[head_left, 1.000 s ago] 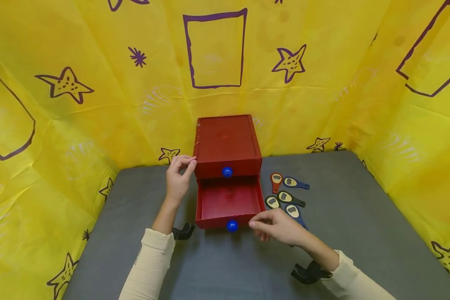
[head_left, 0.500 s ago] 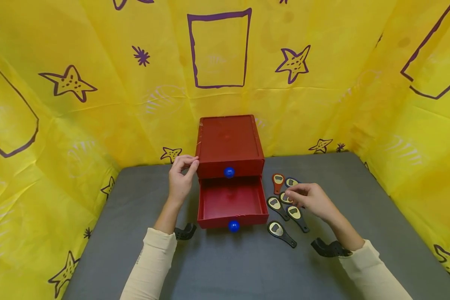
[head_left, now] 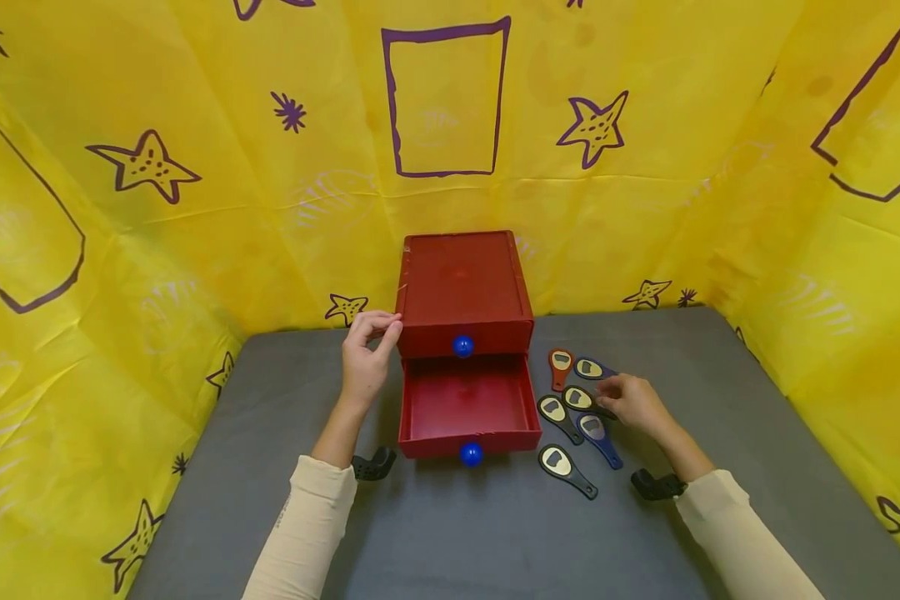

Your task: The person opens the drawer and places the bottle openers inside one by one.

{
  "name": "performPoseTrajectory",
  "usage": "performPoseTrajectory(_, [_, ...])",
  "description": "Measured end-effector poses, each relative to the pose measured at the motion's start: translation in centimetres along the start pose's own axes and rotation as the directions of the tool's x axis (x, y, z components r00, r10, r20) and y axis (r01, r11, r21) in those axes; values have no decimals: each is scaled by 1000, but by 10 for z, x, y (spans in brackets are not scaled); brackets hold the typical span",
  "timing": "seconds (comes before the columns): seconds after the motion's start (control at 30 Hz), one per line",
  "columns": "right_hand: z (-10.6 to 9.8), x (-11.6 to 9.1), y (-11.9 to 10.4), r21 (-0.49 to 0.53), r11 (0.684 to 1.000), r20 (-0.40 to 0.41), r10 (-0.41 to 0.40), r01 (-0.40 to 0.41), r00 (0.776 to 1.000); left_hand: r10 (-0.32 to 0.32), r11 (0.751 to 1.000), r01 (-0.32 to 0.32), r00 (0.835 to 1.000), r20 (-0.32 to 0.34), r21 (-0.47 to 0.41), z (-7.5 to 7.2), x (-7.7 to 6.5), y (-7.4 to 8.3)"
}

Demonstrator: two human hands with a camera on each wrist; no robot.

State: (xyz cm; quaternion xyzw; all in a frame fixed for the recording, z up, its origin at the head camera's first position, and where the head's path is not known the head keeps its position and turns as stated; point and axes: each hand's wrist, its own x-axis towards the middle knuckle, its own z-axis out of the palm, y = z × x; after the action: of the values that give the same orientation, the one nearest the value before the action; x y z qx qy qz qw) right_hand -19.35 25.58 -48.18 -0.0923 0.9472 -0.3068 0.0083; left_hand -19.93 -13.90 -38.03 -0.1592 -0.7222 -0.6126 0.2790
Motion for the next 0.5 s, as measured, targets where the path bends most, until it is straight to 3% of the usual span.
performPoseTrajectory(0.13, [6, 0, 12, -78, 997, 38, -19, 22, 999, 7, 1000, -7, 1000, -3, -8, 1, 0, -1])
performPoseTrajectory(0.5, [16, -1, 16, -185, 979, -14, -91, 87, 996, 1, 1000, -1, 1000, -5, -10, 1, -1, -5])
